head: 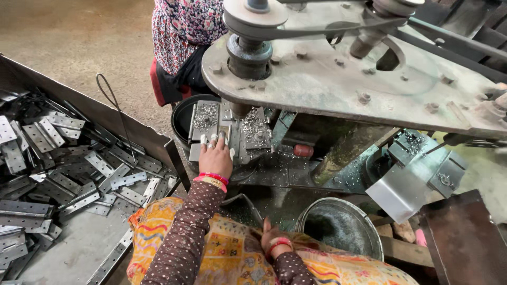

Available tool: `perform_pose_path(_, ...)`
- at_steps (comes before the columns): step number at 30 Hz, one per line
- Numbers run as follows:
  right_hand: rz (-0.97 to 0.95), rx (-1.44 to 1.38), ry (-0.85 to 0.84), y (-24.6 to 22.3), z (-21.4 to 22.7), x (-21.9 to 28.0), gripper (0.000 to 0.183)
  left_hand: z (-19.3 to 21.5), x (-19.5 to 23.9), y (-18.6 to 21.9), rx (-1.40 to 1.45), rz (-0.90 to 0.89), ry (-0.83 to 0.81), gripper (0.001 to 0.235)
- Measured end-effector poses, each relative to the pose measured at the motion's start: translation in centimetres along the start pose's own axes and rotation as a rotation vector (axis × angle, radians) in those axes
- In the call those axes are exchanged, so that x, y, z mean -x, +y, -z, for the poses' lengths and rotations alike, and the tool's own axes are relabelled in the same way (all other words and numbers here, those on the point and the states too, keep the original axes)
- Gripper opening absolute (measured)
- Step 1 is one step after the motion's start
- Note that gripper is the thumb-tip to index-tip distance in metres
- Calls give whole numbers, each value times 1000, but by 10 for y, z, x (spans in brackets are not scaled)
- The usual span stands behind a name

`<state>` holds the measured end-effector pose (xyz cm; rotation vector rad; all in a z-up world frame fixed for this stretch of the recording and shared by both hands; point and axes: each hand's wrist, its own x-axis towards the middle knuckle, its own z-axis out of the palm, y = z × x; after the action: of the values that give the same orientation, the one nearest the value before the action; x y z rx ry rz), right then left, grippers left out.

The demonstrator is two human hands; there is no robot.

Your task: The person operates a metal fabrication machine by placing metal hinge plates into a guide and using a hand-operated lever to bend or punch them, then moves finished pieces to a collection bin.

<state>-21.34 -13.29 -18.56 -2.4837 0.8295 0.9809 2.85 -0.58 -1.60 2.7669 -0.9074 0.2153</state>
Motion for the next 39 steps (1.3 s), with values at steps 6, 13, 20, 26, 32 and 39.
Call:
perform_pose_path(6,13,-81,14,18,-29,-37,66,-6,4,-3,6,-23,76,26)
perform_pose_path(13,76,77,268,-8,57,67,56,-23,-16,-6,26,-23,42,26)
perform_pose_path(20,-18,22,-3,-13,27,27,54,-33,-27,-4,11,-28,123,28)
perform_pose_path(26,7,-126,10,10,-8,-6,55,-15,-14,-3,-3,-27,66,25)
perform_pose_path(32,48,-14,218,-11,51,64,52,-13,-7,-4,12,-20,94,24)
perform_pose_path(39,16,37,8,-8,30,35,54,-25,-34,-9,28,-21,154,24)
